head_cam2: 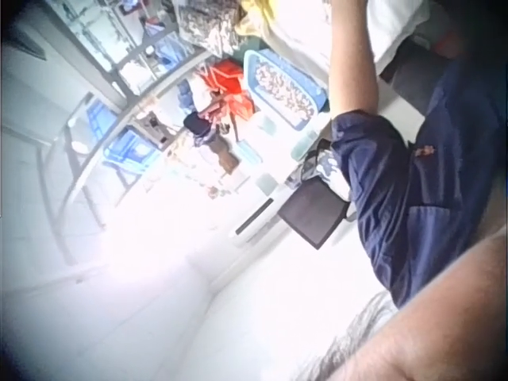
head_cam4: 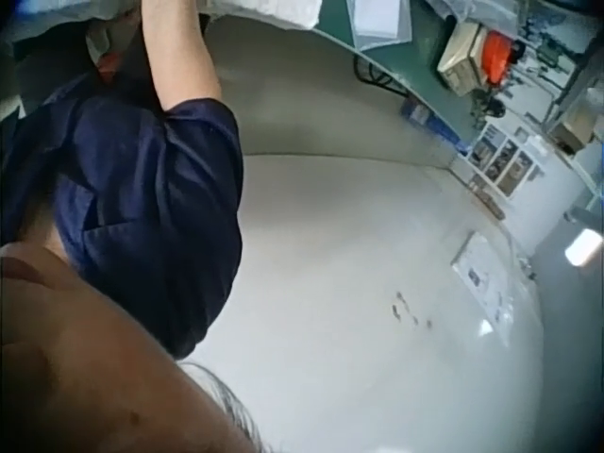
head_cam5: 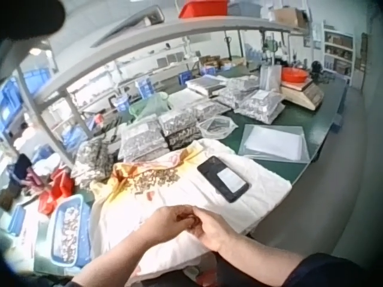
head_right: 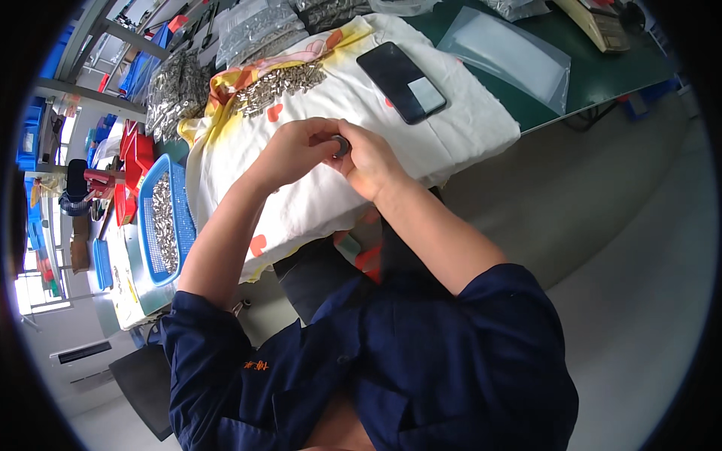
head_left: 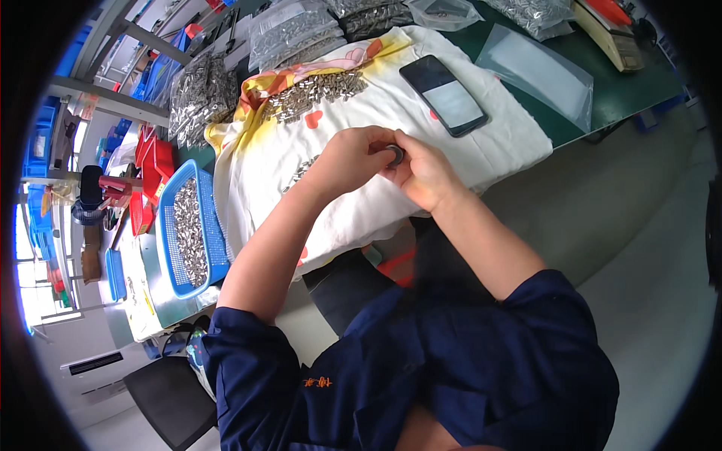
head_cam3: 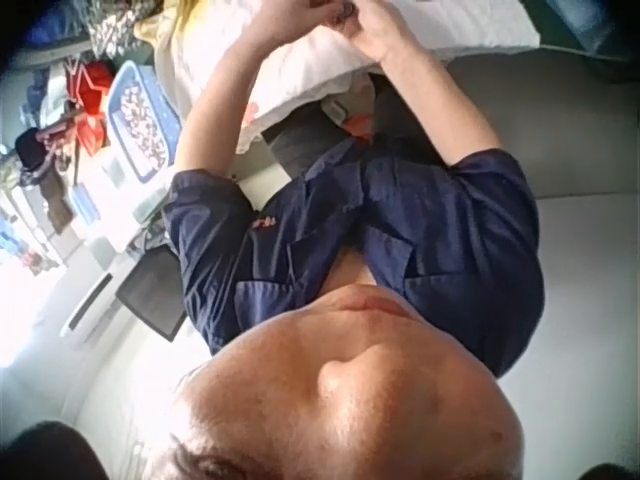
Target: Manually inserting small metal pins into a circular metal base at a factory workstation.
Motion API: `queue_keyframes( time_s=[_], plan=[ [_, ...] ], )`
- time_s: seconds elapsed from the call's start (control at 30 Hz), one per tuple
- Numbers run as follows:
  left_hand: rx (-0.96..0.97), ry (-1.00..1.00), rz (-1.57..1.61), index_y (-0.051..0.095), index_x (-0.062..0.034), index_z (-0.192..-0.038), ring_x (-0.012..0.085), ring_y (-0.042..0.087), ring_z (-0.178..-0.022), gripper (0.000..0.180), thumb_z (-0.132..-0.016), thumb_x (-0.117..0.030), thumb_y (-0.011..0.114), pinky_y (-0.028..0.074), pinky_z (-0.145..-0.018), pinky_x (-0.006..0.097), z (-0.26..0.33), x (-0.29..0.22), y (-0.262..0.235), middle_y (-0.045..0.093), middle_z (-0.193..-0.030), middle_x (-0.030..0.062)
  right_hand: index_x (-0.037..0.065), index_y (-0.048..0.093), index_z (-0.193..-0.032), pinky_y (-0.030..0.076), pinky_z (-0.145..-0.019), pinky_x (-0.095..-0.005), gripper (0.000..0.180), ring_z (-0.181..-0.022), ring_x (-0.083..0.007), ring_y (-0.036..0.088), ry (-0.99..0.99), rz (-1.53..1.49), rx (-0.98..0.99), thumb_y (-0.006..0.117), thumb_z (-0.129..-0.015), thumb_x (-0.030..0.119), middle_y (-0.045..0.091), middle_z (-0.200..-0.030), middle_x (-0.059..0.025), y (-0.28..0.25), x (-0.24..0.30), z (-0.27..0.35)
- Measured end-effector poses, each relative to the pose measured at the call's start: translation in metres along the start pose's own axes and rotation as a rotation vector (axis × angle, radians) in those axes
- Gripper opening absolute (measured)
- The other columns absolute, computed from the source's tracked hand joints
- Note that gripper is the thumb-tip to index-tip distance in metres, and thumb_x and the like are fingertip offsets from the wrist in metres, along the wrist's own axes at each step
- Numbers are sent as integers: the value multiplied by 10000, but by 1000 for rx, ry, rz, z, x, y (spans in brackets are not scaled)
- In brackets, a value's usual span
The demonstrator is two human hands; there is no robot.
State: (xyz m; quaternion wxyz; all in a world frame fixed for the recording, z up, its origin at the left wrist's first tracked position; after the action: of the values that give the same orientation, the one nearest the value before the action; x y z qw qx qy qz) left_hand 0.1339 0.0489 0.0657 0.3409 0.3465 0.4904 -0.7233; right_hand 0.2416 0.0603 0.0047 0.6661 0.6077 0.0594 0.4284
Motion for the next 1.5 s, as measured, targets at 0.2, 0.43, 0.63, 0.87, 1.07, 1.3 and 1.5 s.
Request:
queue_keyframes(
  time_s=[0.2,0.43,0.63,0.87,1.07,1.3,1.5],
  plan=[
    [-194,245,-456,652,-49,-883,311,587,-784,224,-704,-162,580,471,-718,376,-5,-6,-4,601,-843,152,-30,491,-1016,483,-756,-305,222,-830,-165,538,9,-118,-226,350,-935,121,524,-958,-103,2,-6,-6],
    [-175,498,-415,623,-71,-891,268,600,-783,211,-689,-132,624,481,-687,357,9,-7,-6,611,-870,89,-12,478,-964,470,-741,-366,318,-817,-250,534,70,-193,-148,283,-960,239,522,-913,-117,8,2,-5],
    [-146,579,-509,628,-93,-903,259,604,-721,247,-662,-143,650,489,-640,338,21,-1,-12,613,-794,73,13,500,-964,441,-786,-395,353,-850,-236,536,255,-325,182,284,-956,292,552,-919,-112,-8,-17,-13],
    [-315,559,-388,607,-61,-782,268,594,-665,169,-630,-109,664,480,-588,344,22,11,-22,597,-724,83,-21,482,-1049,453,-829,-376,340,-925,-254,557,235,-194,-47,306,-951,253,559,-993,-147,4,-16,-12],
    [-353,543,-344,586,-34,-764,256,596,-667,161,-637,-92,668,480,-600,334,9,13,-25,588,-717,91,-45,481,-1057,461,-887,-363,280,-967,-247,560,213,-125,-14,353,-939,174,549,-1046,-162,0,-5,-17],
    [-371,441,-127,583,-33,-793,179,600,-678,166,-674,-85,685,482,-626,291,18,21,-31,623,-831,64,15,547,-1038,479,-815,-313,182,-904,-159,582,179,266,-66,487,-888,99,592,-944,-70,-5,0,-10],
    [-679,334,133,578,-29,-814,121,593,-721,197,-676,-69,712,464,-641,258,57,53,-50,636,-922,56,56,616,-970,474,-710,-344,183,-812,-271,609,-1242,2042,-193,486,-865,131,638,-894,-115,56,128,-40]
  ],
)
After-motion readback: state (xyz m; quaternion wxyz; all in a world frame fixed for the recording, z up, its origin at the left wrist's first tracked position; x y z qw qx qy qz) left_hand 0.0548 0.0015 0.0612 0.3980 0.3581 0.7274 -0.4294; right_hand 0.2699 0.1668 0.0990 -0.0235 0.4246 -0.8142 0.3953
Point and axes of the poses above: each hand's wrist, its own z-axis away from the middle knuckle, its own y-axis out of the palm, x = y × z, the point moved 3 cm from there along -z, towards the middle knuckle
